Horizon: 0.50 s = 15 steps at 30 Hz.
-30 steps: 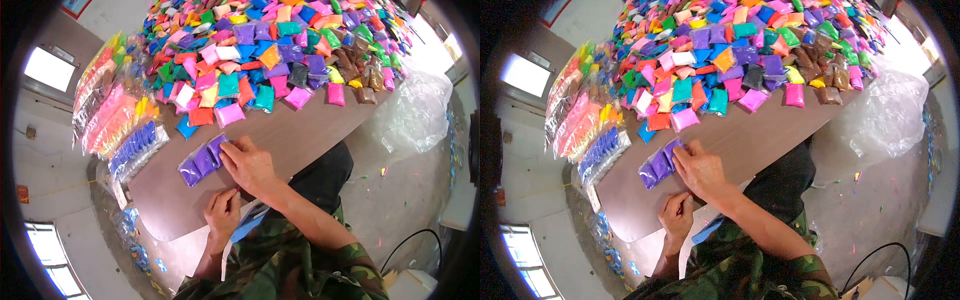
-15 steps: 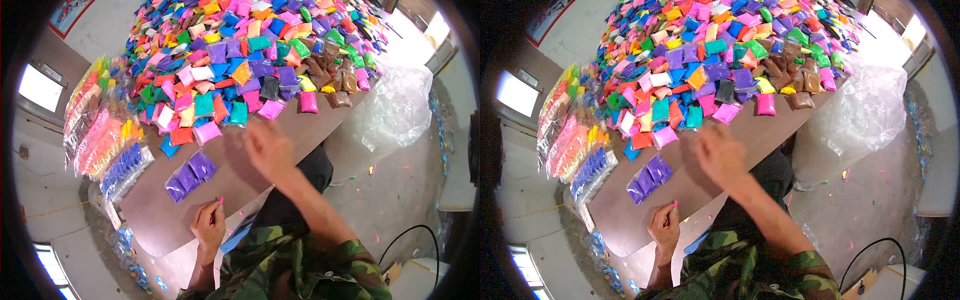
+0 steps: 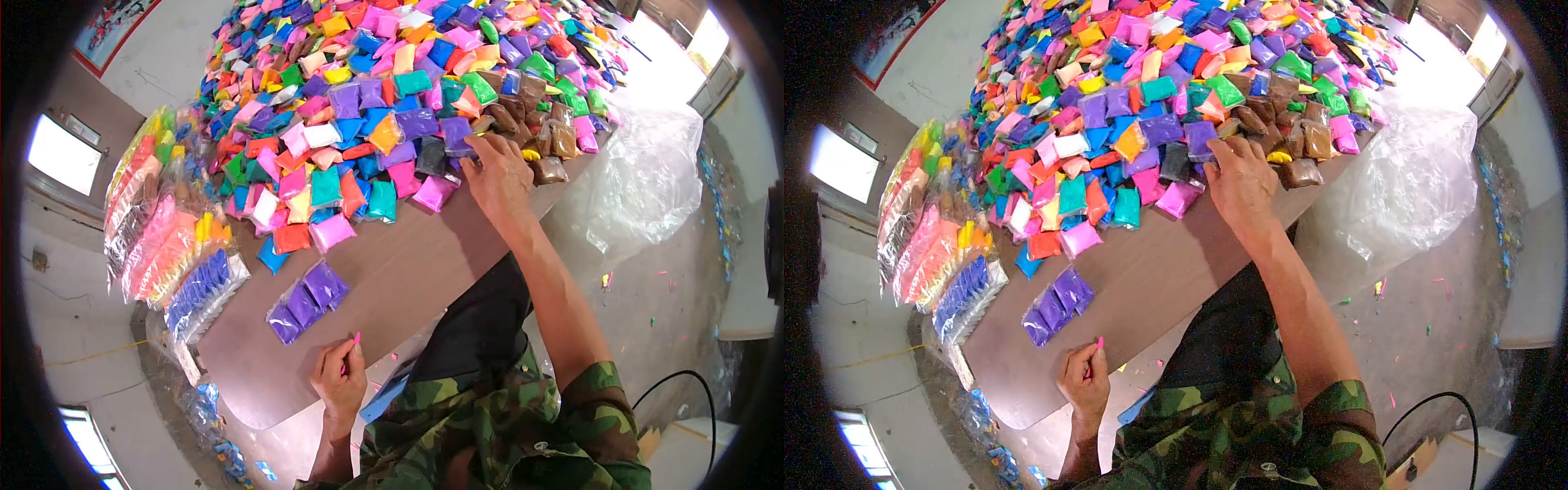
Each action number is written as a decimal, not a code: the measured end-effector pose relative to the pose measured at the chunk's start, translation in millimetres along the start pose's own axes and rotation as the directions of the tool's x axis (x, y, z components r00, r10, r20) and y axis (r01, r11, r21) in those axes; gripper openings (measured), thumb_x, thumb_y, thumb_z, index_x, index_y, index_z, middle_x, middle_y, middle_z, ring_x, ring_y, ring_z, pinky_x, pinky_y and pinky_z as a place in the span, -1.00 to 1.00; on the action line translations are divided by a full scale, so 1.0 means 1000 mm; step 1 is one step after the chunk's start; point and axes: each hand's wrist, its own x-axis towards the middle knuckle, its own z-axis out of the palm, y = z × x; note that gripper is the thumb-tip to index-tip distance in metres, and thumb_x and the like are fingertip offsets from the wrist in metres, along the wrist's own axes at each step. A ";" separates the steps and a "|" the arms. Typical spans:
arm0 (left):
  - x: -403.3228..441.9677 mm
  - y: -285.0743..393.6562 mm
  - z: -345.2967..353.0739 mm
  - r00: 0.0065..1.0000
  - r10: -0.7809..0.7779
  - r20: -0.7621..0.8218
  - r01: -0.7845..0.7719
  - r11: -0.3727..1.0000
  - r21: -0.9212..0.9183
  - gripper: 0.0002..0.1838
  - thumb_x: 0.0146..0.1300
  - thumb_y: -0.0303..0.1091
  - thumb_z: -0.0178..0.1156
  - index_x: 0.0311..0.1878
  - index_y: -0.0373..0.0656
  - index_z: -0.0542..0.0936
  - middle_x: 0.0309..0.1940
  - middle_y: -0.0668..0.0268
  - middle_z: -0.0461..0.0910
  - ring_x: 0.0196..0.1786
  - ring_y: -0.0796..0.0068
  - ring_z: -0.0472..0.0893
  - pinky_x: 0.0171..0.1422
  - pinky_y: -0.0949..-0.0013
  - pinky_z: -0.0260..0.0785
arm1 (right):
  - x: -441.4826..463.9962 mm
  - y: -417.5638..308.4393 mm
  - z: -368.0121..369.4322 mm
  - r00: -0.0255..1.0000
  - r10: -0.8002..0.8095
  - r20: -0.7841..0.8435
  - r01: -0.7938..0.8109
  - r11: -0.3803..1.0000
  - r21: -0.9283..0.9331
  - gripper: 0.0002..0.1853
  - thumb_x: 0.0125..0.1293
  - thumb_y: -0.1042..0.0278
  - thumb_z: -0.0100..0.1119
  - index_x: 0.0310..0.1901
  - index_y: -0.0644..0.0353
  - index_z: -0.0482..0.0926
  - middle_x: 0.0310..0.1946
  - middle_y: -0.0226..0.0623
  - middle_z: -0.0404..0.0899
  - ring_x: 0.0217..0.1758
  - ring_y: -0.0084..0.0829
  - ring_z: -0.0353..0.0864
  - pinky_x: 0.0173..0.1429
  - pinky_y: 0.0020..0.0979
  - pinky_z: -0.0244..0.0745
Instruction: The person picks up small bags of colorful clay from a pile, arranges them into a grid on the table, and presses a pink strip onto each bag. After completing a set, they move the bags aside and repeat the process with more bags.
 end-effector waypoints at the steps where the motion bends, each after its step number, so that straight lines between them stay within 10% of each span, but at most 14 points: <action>1: 0.001 0.001 0.000 1.000 0.007 -0.004 -0.007 1.000 0.001 -0.86 0.36 -0.58 0.49 -0.07 -0.22 0.77 -0.26 0.19 0.76 -0.35 0.37 0.72 -0.32 0.34 0.54 | 0.001 0.002 0.001 0.999 -0.015 -0.030 0.015 1.000 0.014 -0.64 0.30 0.28 0.53 0.14 -0.03 0.80 0.05 -0.27 0.77 0.17 -0.11 0.74 0.13 -0.06 0.72; 15: -0.005 -0.006 0.003 1.000 -0.020 0.017 0.020 0.999 0.034 -0.90 0.39 -0.56 0.47 -0.08 -0.22 0.77 -0.25 0.16 0.77 -0.30 0.25 0.75 -0.29 0.28 0.57 | -0.074 -0.028 -0.072 0.983 -0.008 -0.183 0.052 0.970 0.239 -0.81 0.37 0.38 0.51 -0.02 0.12 0.78 -0.16 -0.23 0.76 -0.17 -0.15 0.80 -0.14 -0.20 0.69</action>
